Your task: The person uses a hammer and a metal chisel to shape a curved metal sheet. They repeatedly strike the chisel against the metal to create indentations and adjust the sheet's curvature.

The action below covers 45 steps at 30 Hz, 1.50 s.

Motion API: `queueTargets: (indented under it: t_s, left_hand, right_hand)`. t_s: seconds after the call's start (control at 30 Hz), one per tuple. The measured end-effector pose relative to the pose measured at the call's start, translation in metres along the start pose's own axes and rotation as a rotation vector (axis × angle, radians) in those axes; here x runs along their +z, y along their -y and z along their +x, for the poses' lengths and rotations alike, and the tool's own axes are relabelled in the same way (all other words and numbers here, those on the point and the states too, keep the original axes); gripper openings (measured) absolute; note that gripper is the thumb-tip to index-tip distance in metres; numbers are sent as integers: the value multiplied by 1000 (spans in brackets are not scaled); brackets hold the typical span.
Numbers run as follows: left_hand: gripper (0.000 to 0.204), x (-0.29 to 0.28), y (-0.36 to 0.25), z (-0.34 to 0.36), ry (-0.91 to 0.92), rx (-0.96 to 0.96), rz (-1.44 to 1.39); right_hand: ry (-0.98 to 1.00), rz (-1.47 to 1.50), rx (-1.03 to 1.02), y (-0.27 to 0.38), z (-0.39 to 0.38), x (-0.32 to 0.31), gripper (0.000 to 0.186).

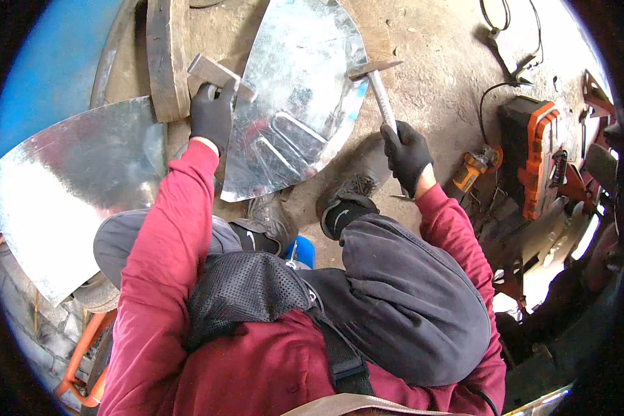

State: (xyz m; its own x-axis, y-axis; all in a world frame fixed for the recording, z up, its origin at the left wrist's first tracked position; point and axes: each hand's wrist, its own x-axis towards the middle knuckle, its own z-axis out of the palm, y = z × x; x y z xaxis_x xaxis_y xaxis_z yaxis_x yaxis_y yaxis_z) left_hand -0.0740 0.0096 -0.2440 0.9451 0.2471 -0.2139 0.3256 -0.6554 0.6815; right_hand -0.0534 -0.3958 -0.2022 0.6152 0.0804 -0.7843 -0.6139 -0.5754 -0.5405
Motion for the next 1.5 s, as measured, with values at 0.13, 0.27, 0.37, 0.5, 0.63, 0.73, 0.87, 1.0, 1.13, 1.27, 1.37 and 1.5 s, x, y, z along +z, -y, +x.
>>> queueTargets:
  t_s: [0.13,0.27,0.37,0.5,0.63,0.73,0.87,1.0,1.13,1.27,1.37,1.5]
  left_hand:
    - [30,23,-58,34,136,-205,-582]
    - [35,47,-42,78,120,226,-114]
    - [38,64,-74,83,174,8,-131]
    - [44,69,-95,85,233,7,-194]
    - [44,81,-85,94,253,224,-13]
    - [43,85,-83,101,252,248,288]
    - [47,93,-81,111,320,156,196]
    - [29,93,-88,108,331,414,382]
    - [43,97,-84,115,371,366,273]
    - [44,104,-101,103,299,146,284]
    - [42,96,-120,96,295,142,260]
    - [40,100,-123,99,328,135,241]
  right_hand:
    - [-117,-101,-141,5,-3,-10,40]
    - [-174,-191,-288,26,4,-13,41]
    - [-196,-269,-312,10,4,-12,40]
    - [-151,-331,-220,-10,1,-12,39]
    - [-148,-305,-276,-23,8,-9,40]
    - [-125,-286,-245,-19,7,-11,40]
    - [-138,-269,-244,-24,9,-12,39]
    - [-74,-241,-230,-20,7,-17,38]
    - [-90,-229,-307,-14,7,-24,38]
    - [-276,-158,-613,23,-8,-40,41]
    - [-281,-137,-739,69,-33,-52,48]
    - [-260,-391,-845,87,-35,-55,59]
